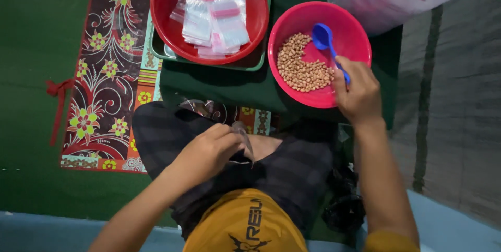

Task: Packaging small beans into plastic zip-lock bags using a spoon and sealing them by hand.

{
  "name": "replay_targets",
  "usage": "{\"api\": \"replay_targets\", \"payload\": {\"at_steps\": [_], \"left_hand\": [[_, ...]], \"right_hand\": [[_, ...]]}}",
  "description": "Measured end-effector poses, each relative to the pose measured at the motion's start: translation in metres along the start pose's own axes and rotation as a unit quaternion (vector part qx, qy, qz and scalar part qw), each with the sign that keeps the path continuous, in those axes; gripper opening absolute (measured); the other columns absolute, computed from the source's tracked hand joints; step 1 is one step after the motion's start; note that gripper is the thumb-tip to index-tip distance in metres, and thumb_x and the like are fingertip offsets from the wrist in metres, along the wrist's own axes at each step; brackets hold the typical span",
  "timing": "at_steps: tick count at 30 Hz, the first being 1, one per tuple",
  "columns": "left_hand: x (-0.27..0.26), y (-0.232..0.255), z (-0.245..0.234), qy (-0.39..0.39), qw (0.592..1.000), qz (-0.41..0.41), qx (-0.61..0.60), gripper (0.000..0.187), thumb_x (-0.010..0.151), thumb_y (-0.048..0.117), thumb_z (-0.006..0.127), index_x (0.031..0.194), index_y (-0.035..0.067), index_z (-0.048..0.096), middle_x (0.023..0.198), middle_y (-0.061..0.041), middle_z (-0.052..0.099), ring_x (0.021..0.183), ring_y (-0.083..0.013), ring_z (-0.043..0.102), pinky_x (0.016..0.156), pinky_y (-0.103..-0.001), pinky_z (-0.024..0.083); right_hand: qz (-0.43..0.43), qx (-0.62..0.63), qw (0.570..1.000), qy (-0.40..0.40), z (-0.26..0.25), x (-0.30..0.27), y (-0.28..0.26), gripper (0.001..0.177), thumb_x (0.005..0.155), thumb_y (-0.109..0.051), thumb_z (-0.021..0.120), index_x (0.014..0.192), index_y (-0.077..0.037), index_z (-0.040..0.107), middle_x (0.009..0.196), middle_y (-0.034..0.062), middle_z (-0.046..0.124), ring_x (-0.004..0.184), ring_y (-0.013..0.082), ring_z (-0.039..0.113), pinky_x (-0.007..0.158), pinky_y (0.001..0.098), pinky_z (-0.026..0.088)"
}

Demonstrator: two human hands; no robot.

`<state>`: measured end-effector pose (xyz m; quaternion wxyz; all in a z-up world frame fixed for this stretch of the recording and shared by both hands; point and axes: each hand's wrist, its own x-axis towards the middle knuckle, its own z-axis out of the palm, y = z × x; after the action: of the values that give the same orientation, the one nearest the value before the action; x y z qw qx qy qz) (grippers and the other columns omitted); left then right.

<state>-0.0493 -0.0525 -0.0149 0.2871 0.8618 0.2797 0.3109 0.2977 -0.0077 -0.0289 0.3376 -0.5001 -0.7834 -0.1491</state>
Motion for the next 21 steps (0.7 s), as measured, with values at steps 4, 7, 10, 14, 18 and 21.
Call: {"api": "replay_targets", "payload": {"at_steps": [4, 7, 10, 14, 18, 21], "left_hand": [[0.037, 0.017, -0.028, -0.003, 1.0, 0.001, -0.02, 0.006, 0.084, 0.008, 0.061, 0.089, 0.006, 0.062, 0.081, -0.012, 0.058, 0.078, -0.0321, 0.062, 0.069, -0.035, 0.052], [0.068, 0.013, -0.04, 0.019, 0.999, 0.036, -0.021, 0.011, 0.078, 0.005, 0.067, 0.089, 0.003, 0.064, 0.089, -0.017, 0.061, 0.088, -0.0366, 0.062, 0.076, -0.039, 0.051], [0.106, 0.009, -0.044, 0.043, 0.997, 0.066, -0.008, 0.006, 0.08, 0.008, 0.069, 0.082, 0.004, 0.065, 0.088, -0.014, 0.063, 0.088, -0.0343, 0.064, 0.074, -0.039, 0.052], [0.144, -0.027, -0.017, 0.029, 0.997, 0.06, 0.048, 0.003, 0.077, 0.007, 0.069, 0.078, 0.007, 0.066, 0.079, -0.011, 0.063, 0.079, -0.032, 0.065, 0.069, -0.038, 0.052], [0.177, -0.066, 0.029, -0.004, 0.997, -0.003, 0.075, 0.004, 0.076, 0.011, 0.065, 0.078, 0.015, 0.065, 0.071, -0.005, 0.062, 0.071, -0.0299, 0.065, 0.062, -0.04, 0.052], [0.194, -0.058, 0.035, -0.06, 0.985, -0.131, 0.091, 0.034, 0.079, 0.017, 0.067, 0.103, 0.016, 0.043, 0.078, -0.019, 0.06, 0.077, -0.0423, 0.063, 0.07, -0.047, 0.053]], "right_hand": [[0.097, 0.045, 0.993, 0.04, 0.004, 0.003, -0.023, 0.022, 0.097, -0.015, 0.052, 0.109, -0.006, 0.067, 0.09, 0.0053, 0.066, 0.079, 0.0259, 0.064, 0.072, 0.0331, 0.05], [0.173, 0.061, 0.98, 0.071, 0.004, 0.006, -0.036, 0.022, 0.097, -0.014, 0.048, 0.106, -0.008, 0.068, 0.074, 0.003, 0.065, 0.07, 0.0229, 0.064, 0.068, 0.0312, 0.051], [0.26, 0.158, 0.937, 0.173, 0.005, 0.007, -0.042, 0.025, 0.097, -0.007, 0.044, 0.097, 0.006, 0.066, 0.063, 0.0159, 0.062, 0.051, 0.0191, 0.06, 0.047, 0.028, 0.048], [0.307, 0.21, 0.898, 0.234, -0.005, 0.004, -0.042, 0.03, 0.098, -0.011, 0.042, 0.097, 0.012, 0.062, 0.064, 0.0191, 0.061, 0.05, 0.0168, 0.058, 0.042, 0.0241, 0.046], [0.309, 0.226, 0.883, 0.273, -0.03, 0.008, -0.05, 0.031, 0.099, -0.011, 0.043, 0.099, 0.014, 0.061, 0.065, 0.0207, 0.061, 0.052, 0.0163, 0.058, 0.041, 0.0213, 0.045], [0.295, 0.231, 0.886, 0.274, -0.055, 0.019, -0.063, 0.031, 0.099, -0.011, 0.042, 0.1, 0.015, 0.059, 0.066, 0.0213, 0.06, 0.053, 0.0166, 0.057, 0.042, 0.0207, 0.045]]}}
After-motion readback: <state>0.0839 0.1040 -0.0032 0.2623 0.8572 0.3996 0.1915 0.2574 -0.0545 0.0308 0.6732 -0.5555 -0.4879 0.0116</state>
